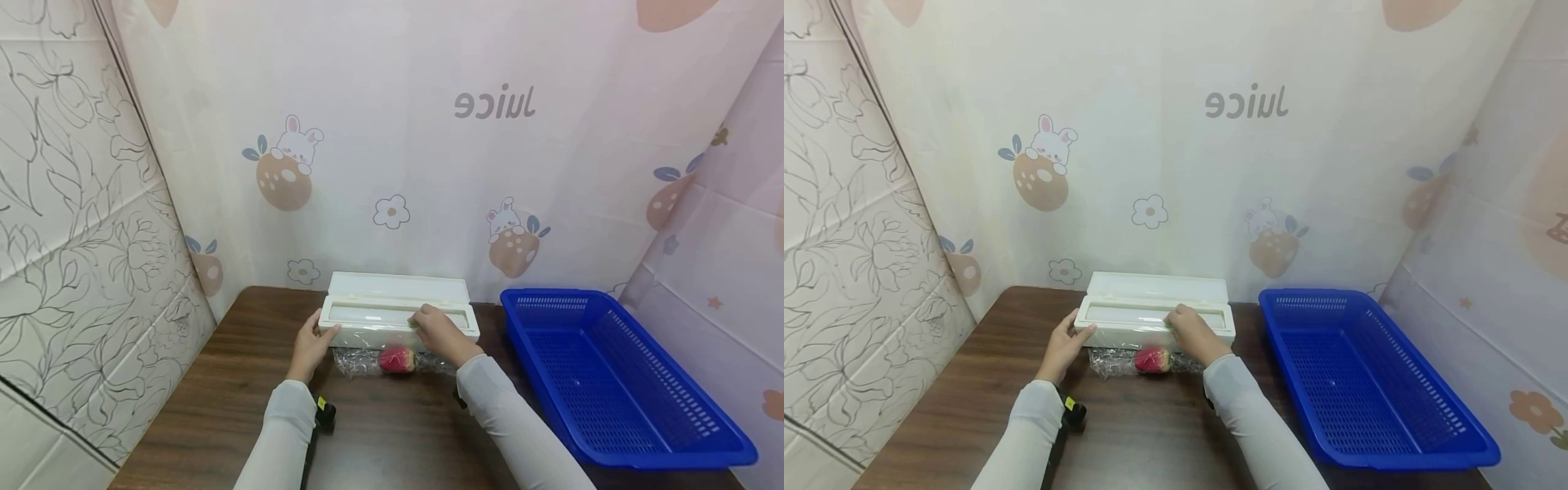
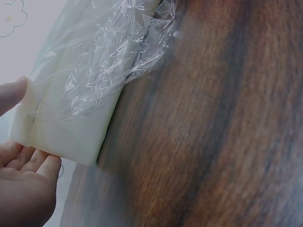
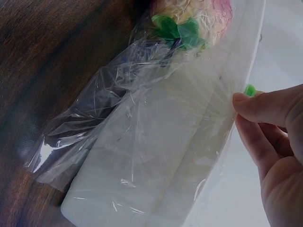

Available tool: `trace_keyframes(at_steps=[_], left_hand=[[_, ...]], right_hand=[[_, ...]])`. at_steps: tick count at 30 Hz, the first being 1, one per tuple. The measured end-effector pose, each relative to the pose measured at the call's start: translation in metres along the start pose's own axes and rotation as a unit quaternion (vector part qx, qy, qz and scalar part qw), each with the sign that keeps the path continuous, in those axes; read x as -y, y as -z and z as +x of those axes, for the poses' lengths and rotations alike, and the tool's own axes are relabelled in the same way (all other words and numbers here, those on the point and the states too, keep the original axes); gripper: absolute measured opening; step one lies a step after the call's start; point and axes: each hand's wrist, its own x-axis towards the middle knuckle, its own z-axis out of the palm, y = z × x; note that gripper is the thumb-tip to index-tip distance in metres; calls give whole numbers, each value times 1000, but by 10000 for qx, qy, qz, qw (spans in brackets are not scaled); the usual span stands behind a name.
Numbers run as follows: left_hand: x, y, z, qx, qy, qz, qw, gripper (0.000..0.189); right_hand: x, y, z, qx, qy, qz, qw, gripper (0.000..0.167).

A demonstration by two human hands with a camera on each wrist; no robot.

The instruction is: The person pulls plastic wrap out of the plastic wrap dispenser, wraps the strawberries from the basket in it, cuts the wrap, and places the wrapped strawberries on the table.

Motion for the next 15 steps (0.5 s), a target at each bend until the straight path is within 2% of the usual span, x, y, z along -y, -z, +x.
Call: trace_keyframes(at_steps=[15], left_hand=[[-1, 0, 0, -9, 74, 14, 10000, 76]], right_hand=[[-2, -6, -1, -62, 194, 137, 9997, 26]])
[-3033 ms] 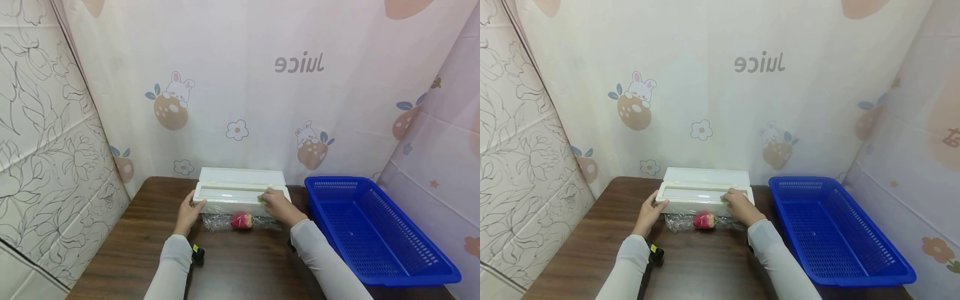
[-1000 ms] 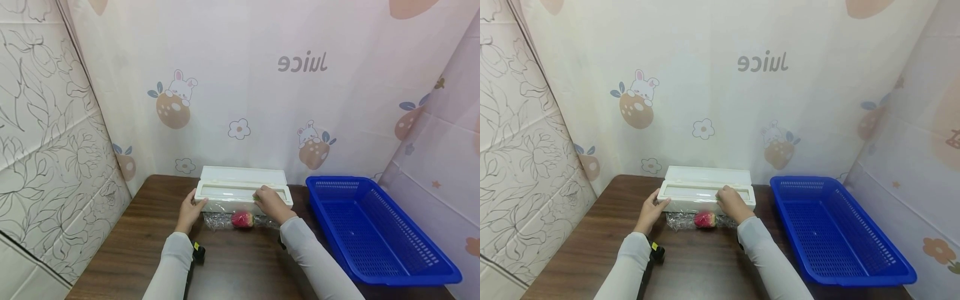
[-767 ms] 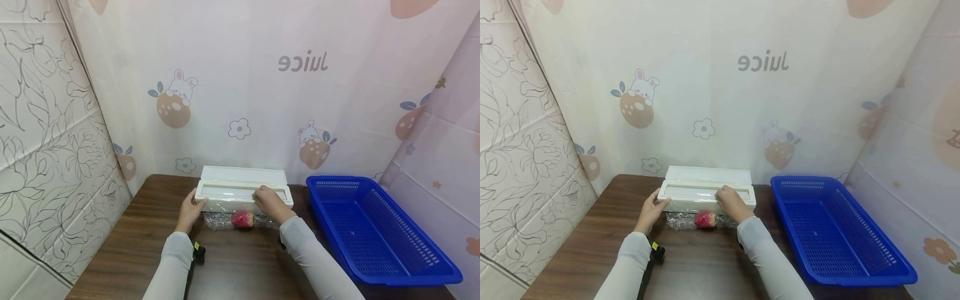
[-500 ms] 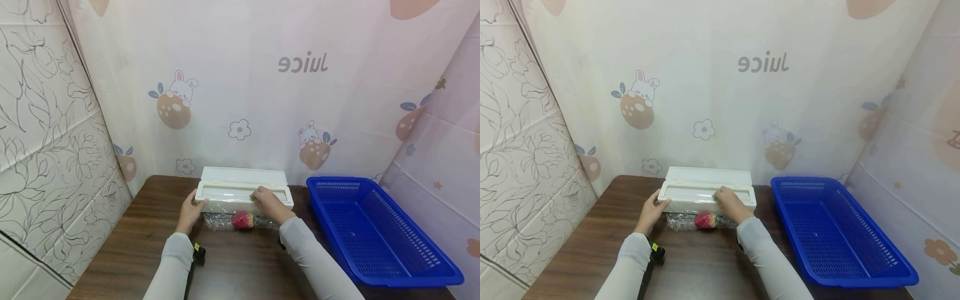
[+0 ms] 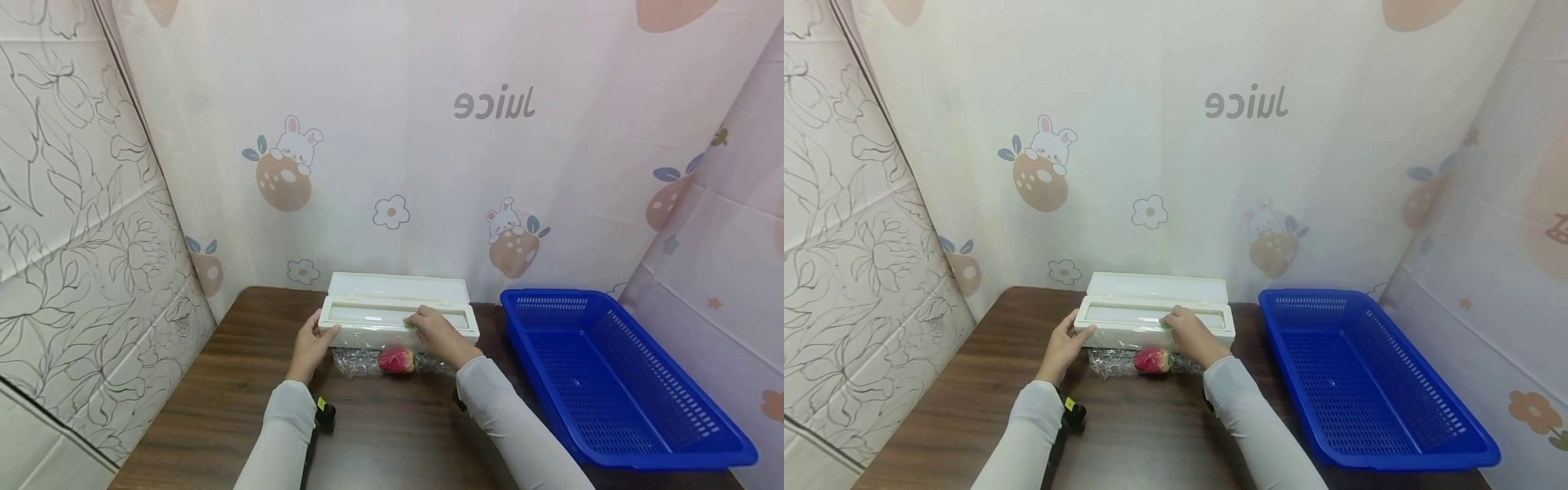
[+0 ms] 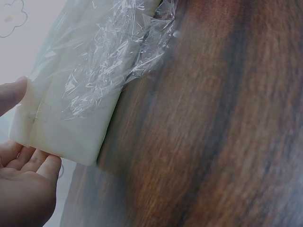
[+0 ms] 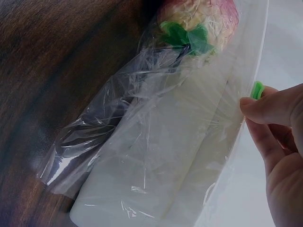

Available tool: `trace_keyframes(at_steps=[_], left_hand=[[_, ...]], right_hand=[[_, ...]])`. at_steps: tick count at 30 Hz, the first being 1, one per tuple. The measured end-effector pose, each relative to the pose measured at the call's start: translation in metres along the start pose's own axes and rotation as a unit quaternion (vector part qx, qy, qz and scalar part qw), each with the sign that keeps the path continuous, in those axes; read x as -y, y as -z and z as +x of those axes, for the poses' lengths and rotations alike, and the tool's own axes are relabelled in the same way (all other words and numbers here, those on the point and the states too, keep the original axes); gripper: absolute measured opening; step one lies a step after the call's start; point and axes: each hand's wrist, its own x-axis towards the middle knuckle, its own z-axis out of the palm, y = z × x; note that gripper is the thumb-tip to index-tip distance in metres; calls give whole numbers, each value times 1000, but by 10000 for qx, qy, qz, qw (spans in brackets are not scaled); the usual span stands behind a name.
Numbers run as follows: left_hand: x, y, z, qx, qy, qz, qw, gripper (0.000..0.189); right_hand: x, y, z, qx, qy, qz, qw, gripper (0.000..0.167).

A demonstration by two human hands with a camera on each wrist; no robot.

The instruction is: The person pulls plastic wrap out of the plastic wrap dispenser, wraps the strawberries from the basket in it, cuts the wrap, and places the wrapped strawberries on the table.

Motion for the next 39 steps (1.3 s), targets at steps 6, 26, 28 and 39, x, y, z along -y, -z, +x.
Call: trace_keyframes(at_steps=[6, 26, 28, 39], left_hand=[[-1, 0, 0, -30, 12, -3, 10000, 77], [-1, 1, -1, 57, -72, 111, 9999, 75], [-1, 0, -2, 53, -83, 89, 9999, 75], [0, 1, -2, 54, -54, 153, 9999, 76]], right_hand=[[1, 0, 0, -99, 189, -6, 9998, 30], [27, -10, 12, -347, -1059, -637, 9917, 28], [28, -11, 12, -423, -1104, -718, 9904, 31], [27, -13, 8, -713, -1042, -684, 9896, 23]])
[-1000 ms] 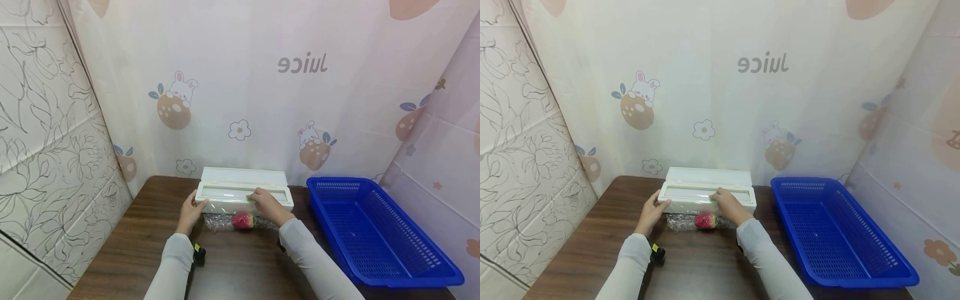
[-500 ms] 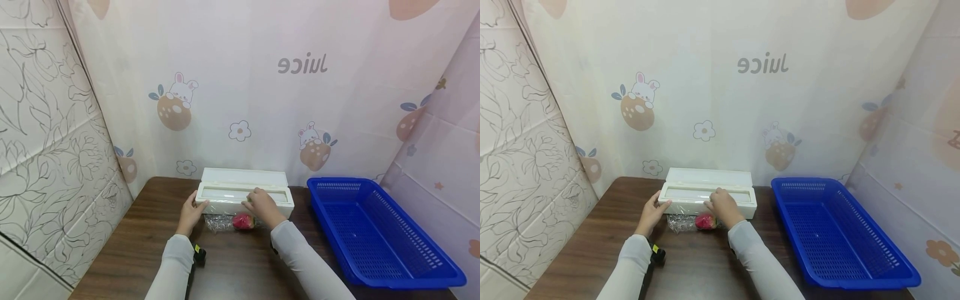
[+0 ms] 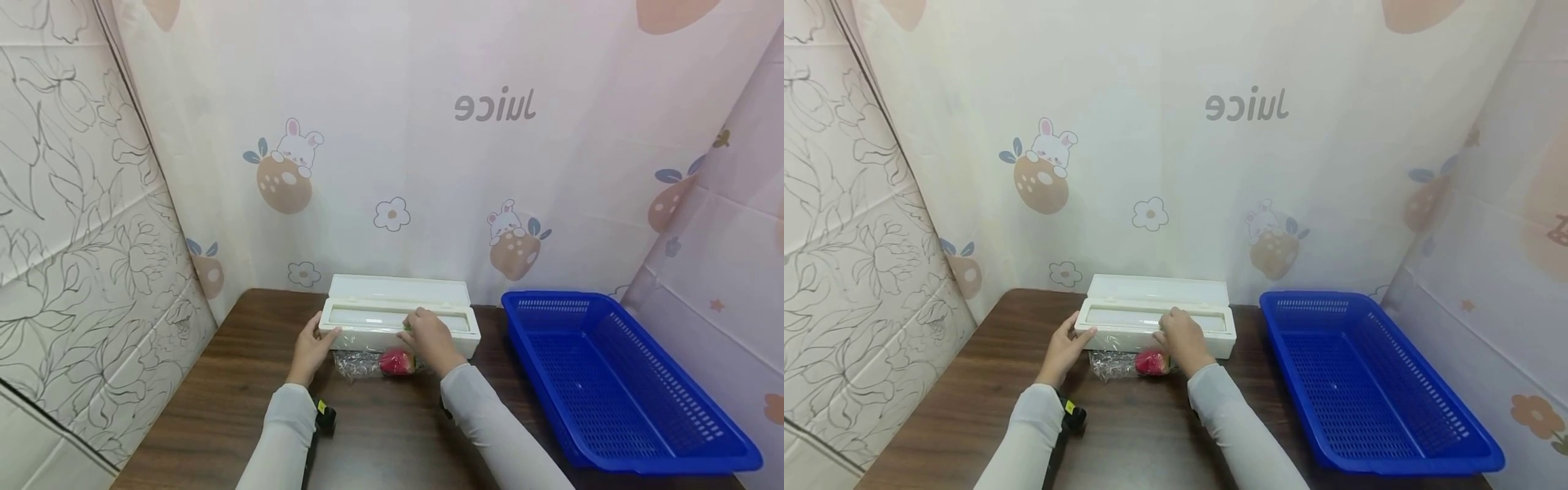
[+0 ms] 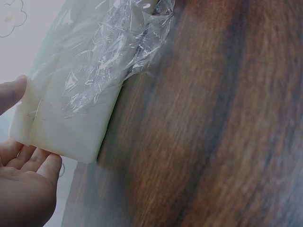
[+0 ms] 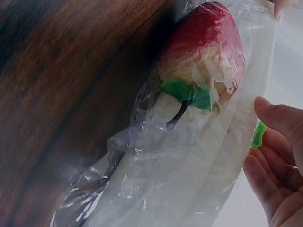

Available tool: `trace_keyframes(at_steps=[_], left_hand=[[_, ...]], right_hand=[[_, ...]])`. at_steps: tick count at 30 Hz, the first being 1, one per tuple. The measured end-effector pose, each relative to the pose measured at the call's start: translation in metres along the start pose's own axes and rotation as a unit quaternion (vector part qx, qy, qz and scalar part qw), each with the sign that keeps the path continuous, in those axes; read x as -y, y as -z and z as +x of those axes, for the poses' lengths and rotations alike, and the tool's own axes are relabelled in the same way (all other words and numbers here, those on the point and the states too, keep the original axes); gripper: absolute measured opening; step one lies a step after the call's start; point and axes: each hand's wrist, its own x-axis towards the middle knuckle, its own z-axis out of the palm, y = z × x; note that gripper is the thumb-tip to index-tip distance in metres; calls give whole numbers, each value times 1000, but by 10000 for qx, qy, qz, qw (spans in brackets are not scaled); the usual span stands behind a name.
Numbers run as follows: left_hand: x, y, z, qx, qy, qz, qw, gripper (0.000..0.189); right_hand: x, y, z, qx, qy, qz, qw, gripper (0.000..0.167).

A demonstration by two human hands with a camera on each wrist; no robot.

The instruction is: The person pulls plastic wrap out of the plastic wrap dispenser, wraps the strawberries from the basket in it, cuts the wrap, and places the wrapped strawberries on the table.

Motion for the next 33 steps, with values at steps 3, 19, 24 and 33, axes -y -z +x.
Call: trace_keyframes(at_steps=[3, 19, 24, 33], left_hand=[[0, 1, 0, -8, -6, -32, 10000, 76], [0, 0, -1, -18, 8, -102, 9999, 77], [0, 0, 0, -33, 30, -77, 10000, 77], [0, -1, 2, -42, 58, -64, 10000, 78]], right_hand=[[1, 0, 0, 38, -101, 130, 9999, 22], [1, -3, -2, -138, -3, 186, 9997, 17], [1, -3, -2, -150, 76, 220, 9996, 18], [0, -4, -2, -233, 319, 387, 9985, 19]])
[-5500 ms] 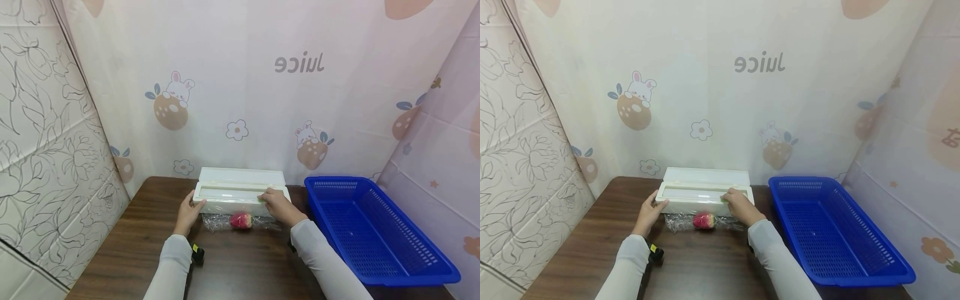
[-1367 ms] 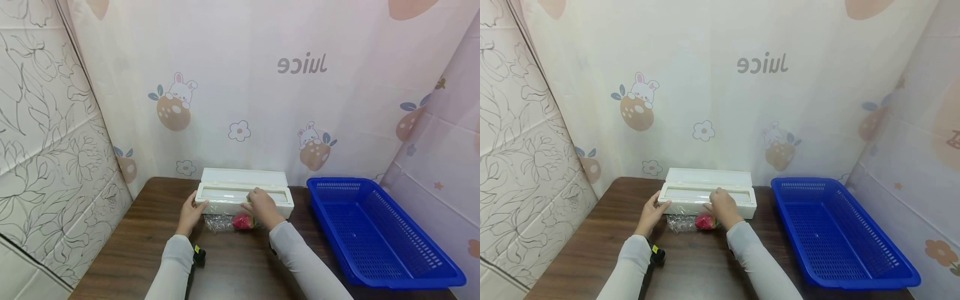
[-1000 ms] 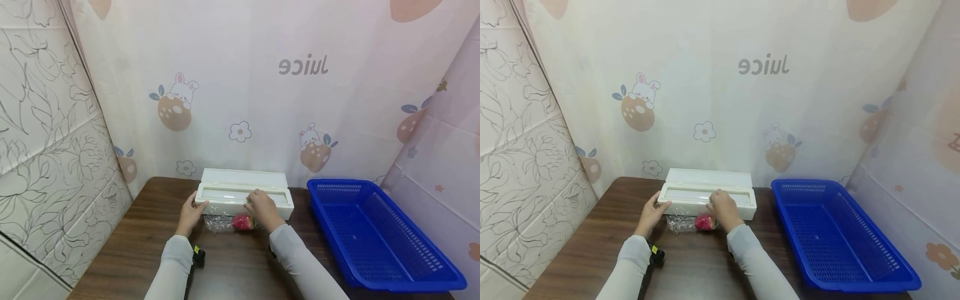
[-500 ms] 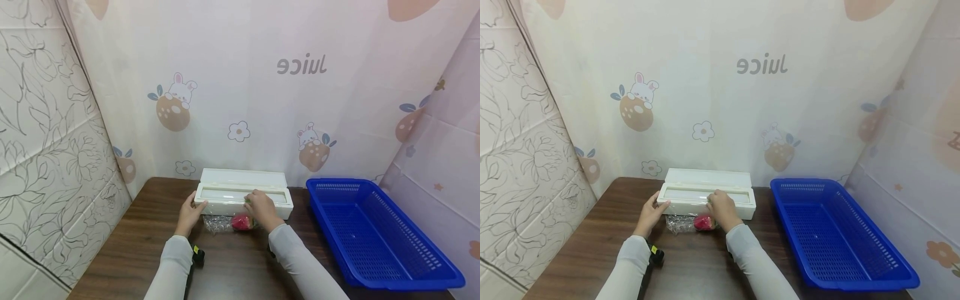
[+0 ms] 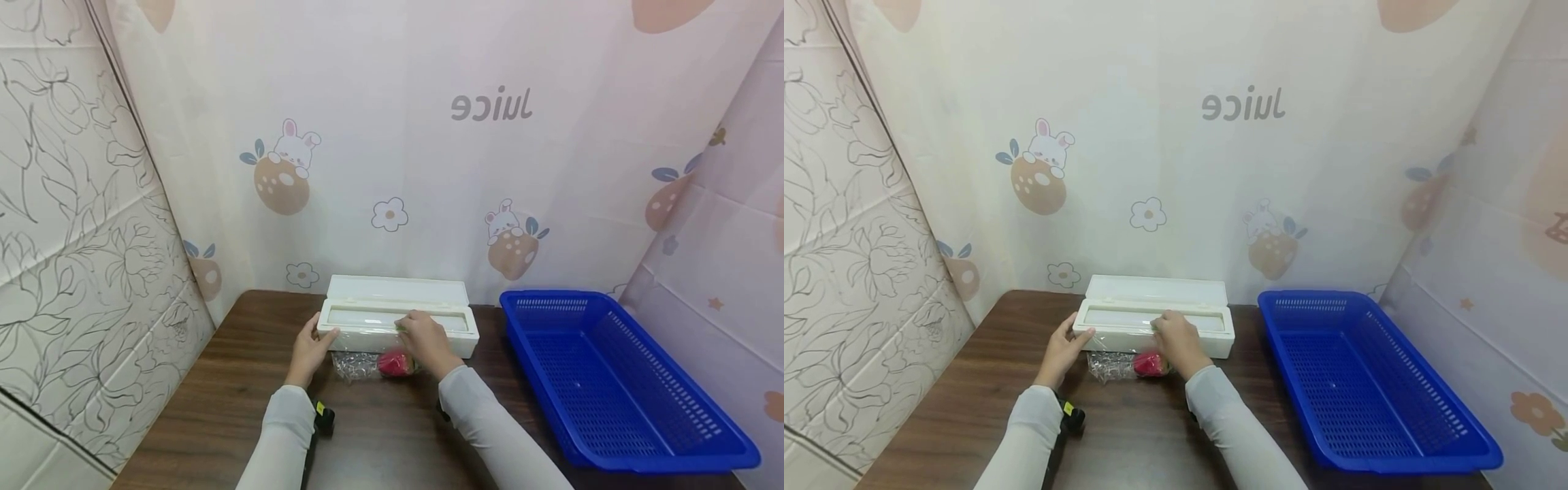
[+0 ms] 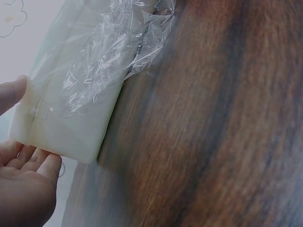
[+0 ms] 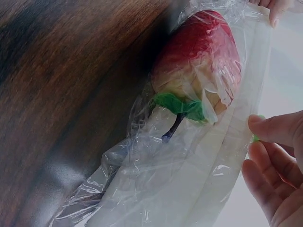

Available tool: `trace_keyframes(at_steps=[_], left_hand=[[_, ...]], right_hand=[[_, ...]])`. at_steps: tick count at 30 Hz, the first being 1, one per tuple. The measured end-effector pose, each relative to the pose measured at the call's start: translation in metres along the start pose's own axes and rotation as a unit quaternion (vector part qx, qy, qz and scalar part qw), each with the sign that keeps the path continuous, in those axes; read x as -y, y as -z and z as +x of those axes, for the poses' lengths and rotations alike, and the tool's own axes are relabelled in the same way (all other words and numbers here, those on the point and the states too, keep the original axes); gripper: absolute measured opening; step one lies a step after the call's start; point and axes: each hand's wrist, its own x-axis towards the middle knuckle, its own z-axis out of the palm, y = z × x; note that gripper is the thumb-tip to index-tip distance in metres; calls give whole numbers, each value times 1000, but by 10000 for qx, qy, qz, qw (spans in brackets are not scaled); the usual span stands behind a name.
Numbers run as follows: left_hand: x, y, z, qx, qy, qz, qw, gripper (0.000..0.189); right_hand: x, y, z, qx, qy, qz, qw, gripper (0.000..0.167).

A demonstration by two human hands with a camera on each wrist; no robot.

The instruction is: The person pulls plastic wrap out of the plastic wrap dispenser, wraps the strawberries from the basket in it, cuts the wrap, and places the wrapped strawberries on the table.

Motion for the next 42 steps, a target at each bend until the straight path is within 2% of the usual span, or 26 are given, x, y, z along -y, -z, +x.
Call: trace_keyframes(at_steps=[8, 22, 32, 37, 42], left_hand=[[1, 0, 0, -7, -8, -36, 10000, 78], [-1, 1, 0, -26, 0, -49, 10000, 77], [-3, 0, -2, 4, -58, -62, 10000, 76], [-2, 0, -2, 8, -30, -38, 10000, 76], [-1, 0, -1, 24, -4, 7, 10000, 77]], right_hand=[[0, 0, 2, 115, 339, 207, 9991, 22], [-5, -2, 0, 118, 575, 395, 9975, 28], [3, 5, 7, 587, 264, 186, 9978, 25], [8, 4, 10, 571, 25, -65, 9983, 19], [10, -2, 10, 450, -269, -53, 9986, 22]])
